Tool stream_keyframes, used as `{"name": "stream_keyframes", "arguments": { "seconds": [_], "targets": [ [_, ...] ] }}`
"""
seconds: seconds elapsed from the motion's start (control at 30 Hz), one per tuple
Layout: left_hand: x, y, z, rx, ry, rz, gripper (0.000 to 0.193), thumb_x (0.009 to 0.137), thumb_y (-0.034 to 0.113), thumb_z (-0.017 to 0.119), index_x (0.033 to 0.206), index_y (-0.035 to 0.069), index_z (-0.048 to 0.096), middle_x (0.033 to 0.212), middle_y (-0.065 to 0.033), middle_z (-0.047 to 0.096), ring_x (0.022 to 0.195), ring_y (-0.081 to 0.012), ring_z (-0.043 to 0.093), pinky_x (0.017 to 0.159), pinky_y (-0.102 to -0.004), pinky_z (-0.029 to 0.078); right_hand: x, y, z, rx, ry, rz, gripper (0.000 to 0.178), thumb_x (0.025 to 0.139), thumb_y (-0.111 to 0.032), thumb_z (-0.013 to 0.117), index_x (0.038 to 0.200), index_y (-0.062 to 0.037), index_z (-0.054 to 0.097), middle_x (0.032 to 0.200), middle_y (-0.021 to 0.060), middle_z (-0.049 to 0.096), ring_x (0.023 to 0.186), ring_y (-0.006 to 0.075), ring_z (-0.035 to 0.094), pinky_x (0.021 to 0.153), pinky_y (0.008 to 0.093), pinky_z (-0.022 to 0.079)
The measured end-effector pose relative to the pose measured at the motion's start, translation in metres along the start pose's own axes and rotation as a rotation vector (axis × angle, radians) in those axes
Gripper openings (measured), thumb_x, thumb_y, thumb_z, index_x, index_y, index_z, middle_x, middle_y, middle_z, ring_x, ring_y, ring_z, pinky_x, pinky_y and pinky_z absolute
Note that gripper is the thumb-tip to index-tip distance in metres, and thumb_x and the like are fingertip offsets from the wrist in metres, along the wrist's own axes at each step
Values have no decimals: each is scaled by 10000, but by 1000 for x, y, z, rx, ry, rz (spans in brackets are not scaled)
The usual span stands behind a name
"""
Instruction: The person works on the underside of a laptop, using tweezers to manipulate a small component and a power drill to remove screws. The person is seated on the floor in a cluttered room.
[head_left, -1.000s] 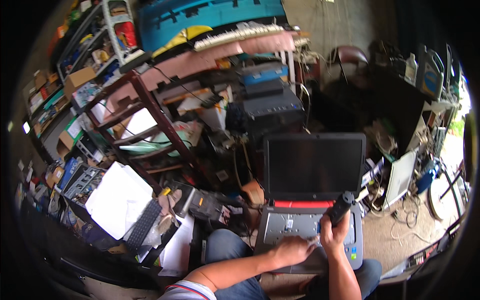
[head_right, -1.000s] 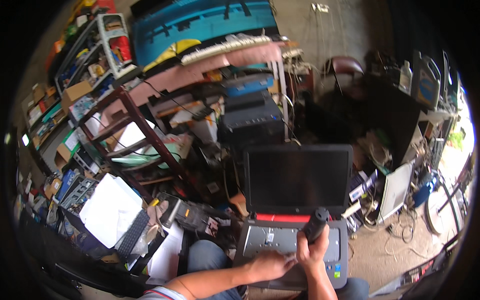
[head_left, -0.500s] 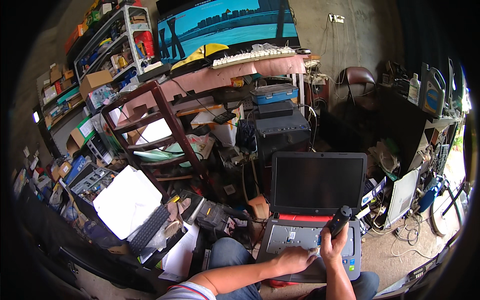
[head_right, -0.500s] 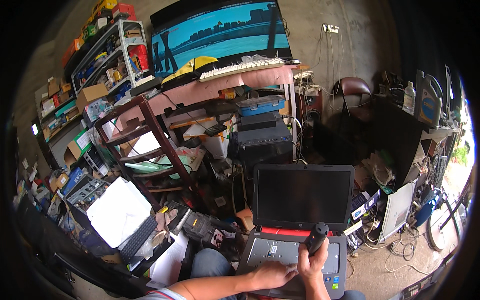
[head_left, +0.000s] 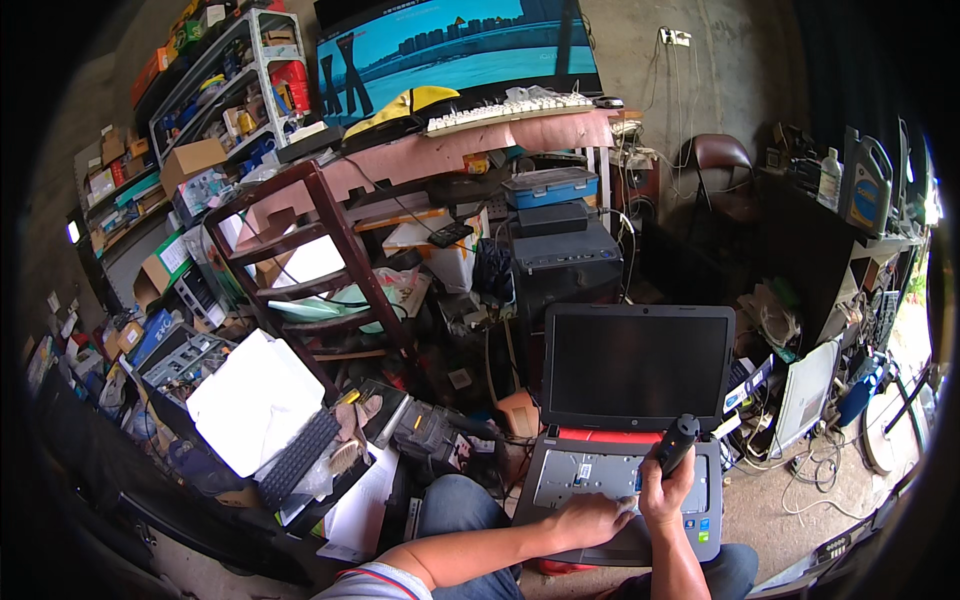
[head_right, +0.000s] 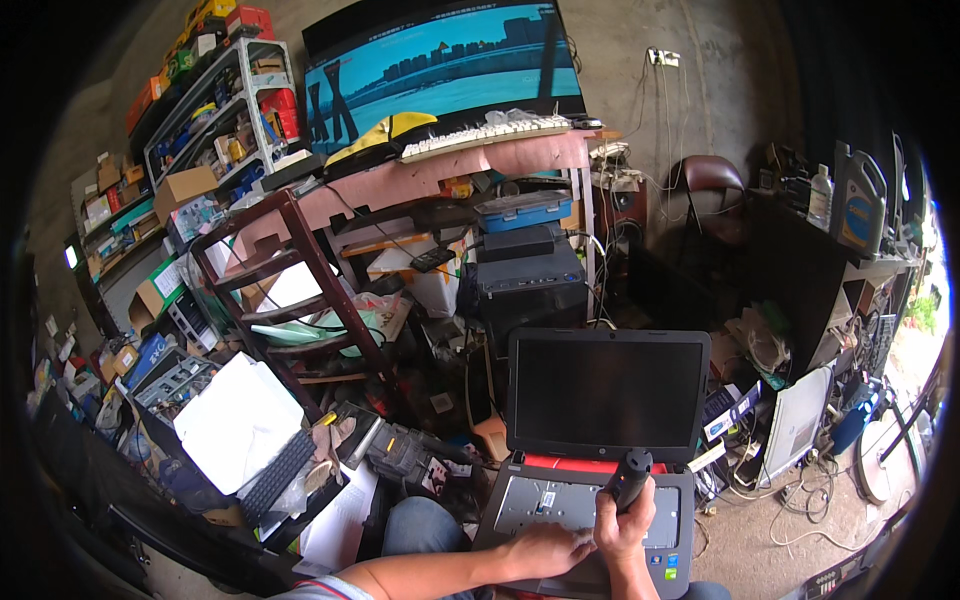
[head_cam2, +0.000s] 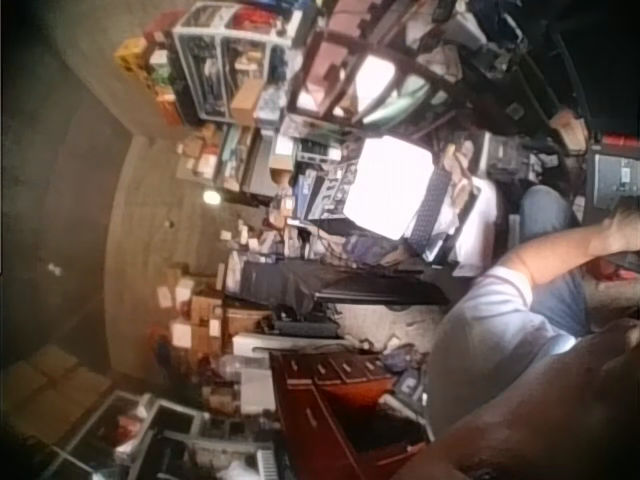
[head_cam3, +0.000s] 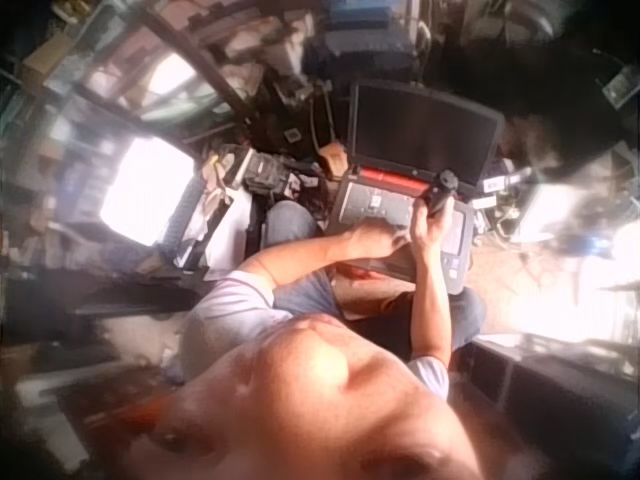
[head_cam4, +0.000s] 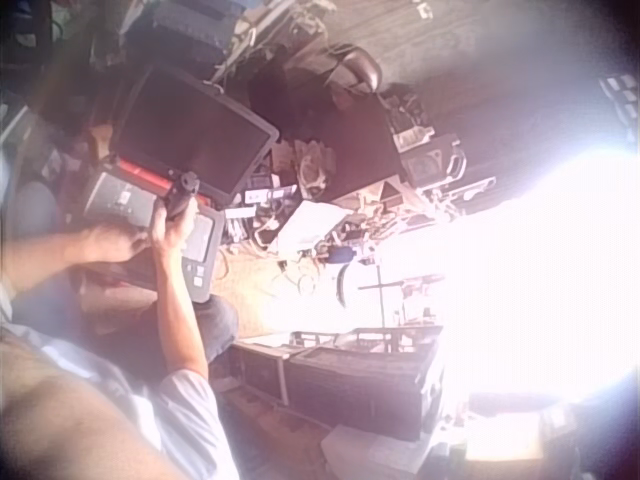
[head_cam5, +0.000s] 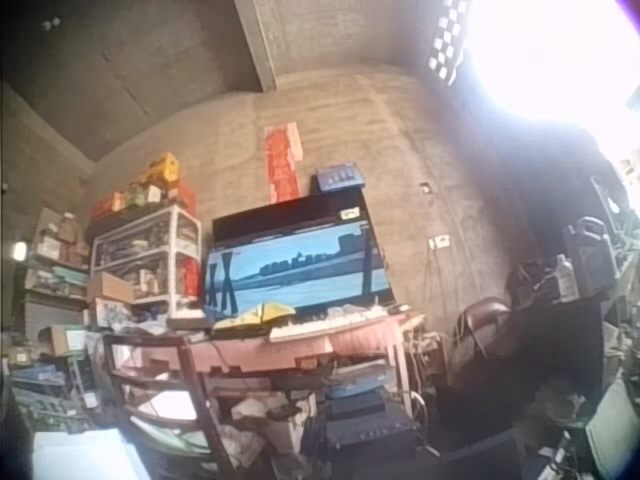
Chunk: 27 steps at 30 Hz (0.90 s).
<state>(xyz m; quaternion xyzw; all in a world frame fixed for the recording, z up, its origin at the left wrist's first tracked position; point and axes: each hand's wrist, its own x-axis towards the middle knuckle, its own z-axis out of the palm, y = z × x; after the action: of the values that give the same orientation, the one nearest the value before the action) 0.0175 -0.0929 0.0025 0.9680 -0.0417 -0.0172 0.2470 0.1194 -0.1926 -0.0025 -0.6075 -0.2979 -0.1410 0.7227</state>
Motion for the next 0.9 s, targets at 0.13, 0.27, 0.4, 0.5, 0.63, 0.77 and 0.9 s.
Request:
{"name": "stream_keyframes", "arguments": {
  "seconds": [0.13, 0.27, 0.4, 0.5, 0.63, 0.77, 0.9],
  "targets": [
    [-1, 1, 1, -3, 22, 9, 368, 972, 355, 456, 1125, 49, 593, 678, -209, 643, 606, -402, 640, 583, -509, 530, 1, -4, 1, 19, 0, 5, 212, 771, -32, 579, 963, -2, 494, 720, 59, 520, 616, 168, 495, 579, 290, 418],
    [-2, 0, 0, 2, 26, 12, 366, 977, 360, 451, 1136, 61, 591, 655, -202, 637, 592, -398, 638, 568, -506, 525, 1, -4, 1, 49, 9, 26, 225, 760, -30, 569, 969, -2, 490, 715, 53, 522, 609, 162, 497, 574, 289, 422],
    [-1, -1, 3, -4, 37, 2, 353, 981, 361, 444, 1145, 85, 592, 648, -196, 636, 579, -396, 634, 560, -506, 522, 0, -2, 2, 57, 24, 33, 231, 753, -34, 551, 972, -1, 485, 707, 51, 523, 599, 152, 502, 565, 281, 427],
    [-2, 0, 1, -9, 42, 20, 347, 984, 362, 439, 1150, 97, 589, 645, -195, 634, 577, -397, 632, 555, -505, 522, 0, 4, -2, 46, -28, -34, 243, 757, -38, 549, 990, 2, 491, 712, 49, 534, 599, 139, 508, 560, 268, 432],
    [-1, -3, 8, 15, 63, 29, 338, 976, 348, 452, 1152, 91, 584, 650, -198, 633, 579, -402, 631, 554, -507, 523, -2, 6, 0, 128, 3, 48, 266, 772, -51, 550, 1025, 11, 497, 728, 47, 551, 601, 120, 522, 560, 249, 439],
    [0, -5, 11, 23, 54, 36, 330, 966, 331, 468, 1152, 84, 582, 674, -207, 637, 593, -406, 632, 565, -513, 527, -1, 2, -1, 151, 6, 88, 276, 787, -60, 544, 1047, 19, 496, 737, 47, 555, 596, 112, 531, 550, 239, 443],
    [0, -3, 8, -7, 41, 25, 331, 964, 323, 472, 1149, 72, 581, 693, -215, 639, 618, -408, 637, 591, -515, 529, -1, 7, -1, 146, 6, 65, 279, 791, -60, 537, 1054, 26, 501, 744, 47, 556, 600, 112, 536, 547, 241, 448]
  ]
}}
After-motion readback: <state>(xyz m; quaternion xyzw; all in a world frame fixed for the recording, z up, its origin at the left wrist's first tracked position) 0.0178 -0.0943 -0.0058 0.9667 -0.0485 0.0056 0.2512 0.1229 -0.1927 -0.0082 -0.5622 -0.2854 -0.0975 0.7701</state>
